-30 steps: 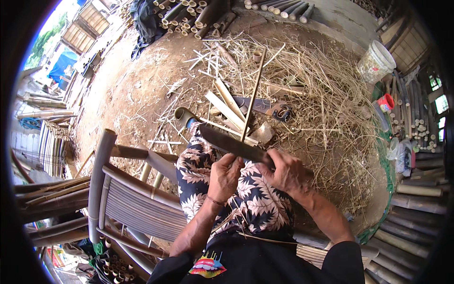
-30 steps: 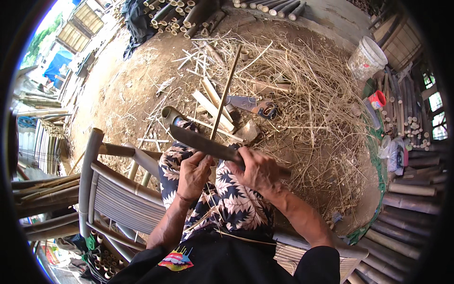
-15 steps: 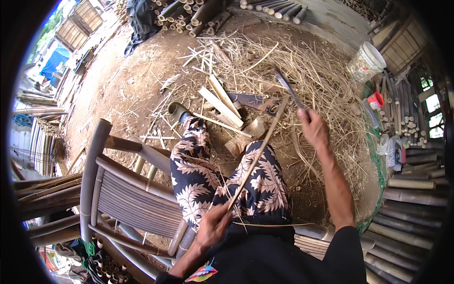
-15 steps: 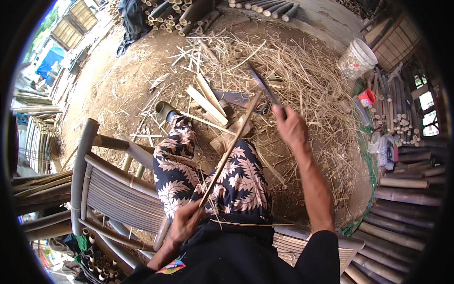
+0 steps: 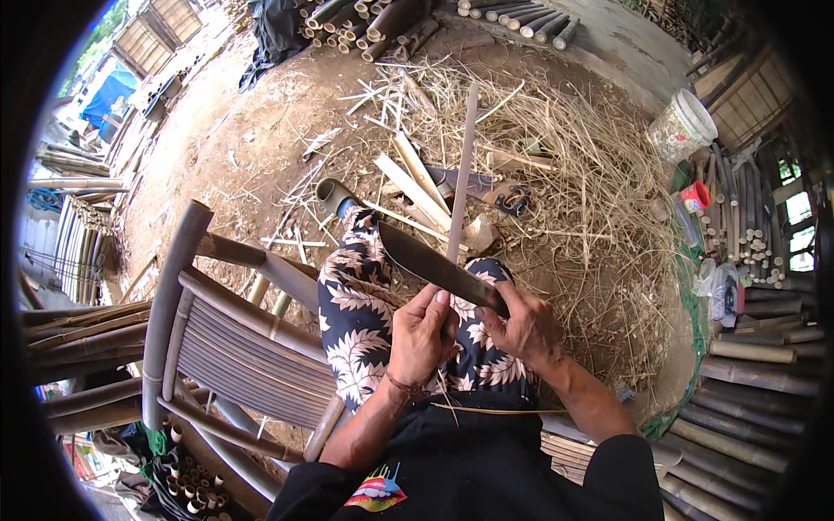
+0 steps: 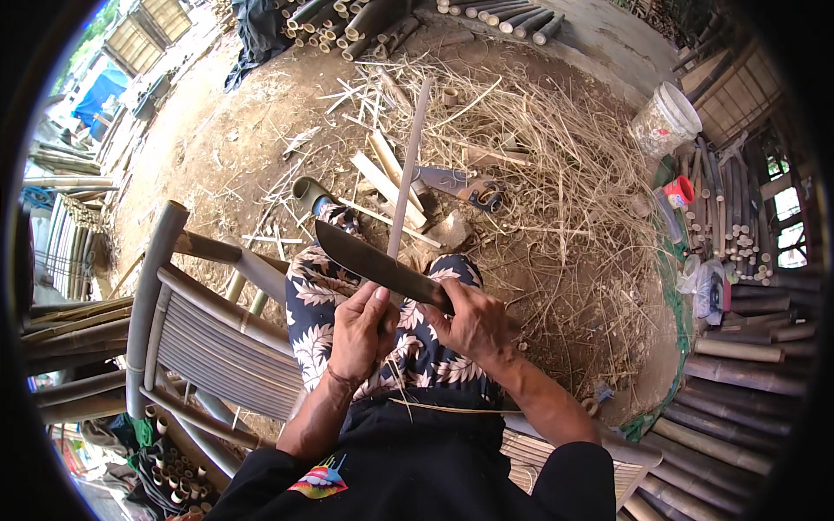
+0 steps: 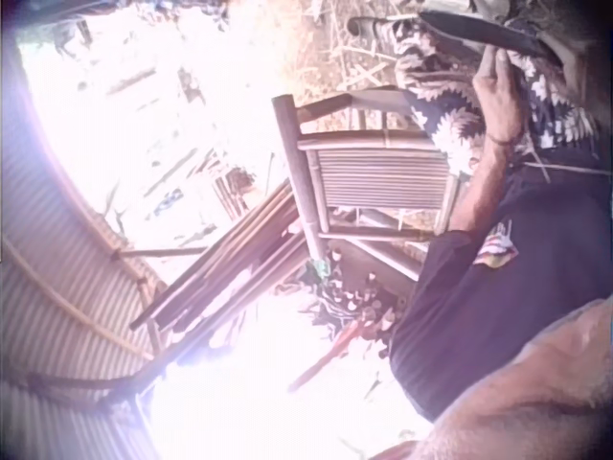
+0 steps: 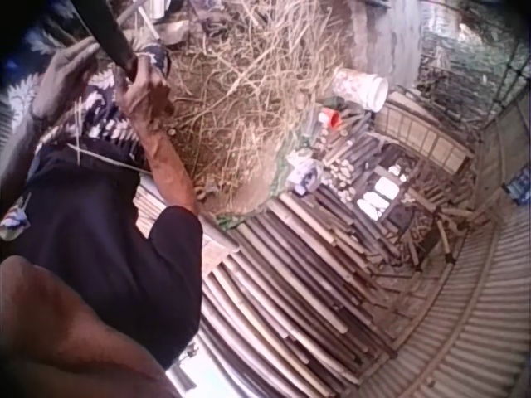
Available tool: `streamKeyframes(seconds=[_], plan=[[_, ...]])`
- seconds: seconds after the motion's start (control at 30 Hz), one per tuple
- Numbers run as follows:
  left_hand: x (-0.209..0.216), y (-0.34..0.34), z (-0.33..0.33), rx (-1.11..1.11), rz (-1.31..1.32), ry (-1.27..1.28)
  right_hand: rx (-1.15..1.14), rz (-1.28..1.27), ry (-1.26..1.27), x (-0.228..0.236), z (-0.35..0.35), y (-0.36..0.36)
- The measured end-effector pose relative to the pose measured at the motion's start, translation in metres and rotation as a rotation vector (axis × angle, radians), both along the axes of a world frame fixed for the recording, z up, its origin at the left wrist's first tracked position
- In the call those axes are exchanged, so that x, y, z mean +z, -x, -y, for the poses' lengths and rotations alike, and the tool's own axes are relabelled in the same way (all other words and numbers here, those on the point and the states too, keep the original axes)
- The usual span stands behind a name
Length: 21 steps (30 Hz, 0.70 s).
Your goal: The person uses a machete to shave and refine thin strips of bamboo while holding them against a piece of wood in their lap.
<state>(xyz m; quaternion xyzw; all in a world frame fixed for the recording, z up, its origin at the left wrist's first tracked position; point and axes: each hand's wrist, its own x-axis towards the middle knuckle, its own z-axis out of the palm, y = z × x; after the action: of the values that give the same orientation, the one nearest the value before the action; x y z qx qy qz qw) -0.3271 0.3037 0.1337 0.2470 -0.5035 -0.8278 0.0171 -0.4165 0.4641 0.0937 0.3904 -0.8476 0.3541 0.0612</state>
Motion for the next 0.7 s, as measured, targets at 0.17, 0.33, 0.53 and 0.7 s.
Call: streamKeyframes(seconds=[0.17, 0.33, 0.53, 0.7], plan=[[0.004, -0.021, -0.010, -0.031, 0.052, 0.033, -0.212, 0.299, -0.153, -0.005, 0.004, 0.028], [0.001, -0.071, -0.018, -0.141, 0.066, -0.017, -0.301, 0.213, -0.171, -0.003, -0.023, 0.091], [0.003, -0.125, 0.001, -0.238, 0.032, -0.056, -0.722, 0.476, -0.094, 0.006, -0.062, 0.170], [-0.011, -0.065, 0.018, -0.101, -0.034, -0.585, -0.265, 0.295, -0.057, 0.030, -0.015, 0.086]])
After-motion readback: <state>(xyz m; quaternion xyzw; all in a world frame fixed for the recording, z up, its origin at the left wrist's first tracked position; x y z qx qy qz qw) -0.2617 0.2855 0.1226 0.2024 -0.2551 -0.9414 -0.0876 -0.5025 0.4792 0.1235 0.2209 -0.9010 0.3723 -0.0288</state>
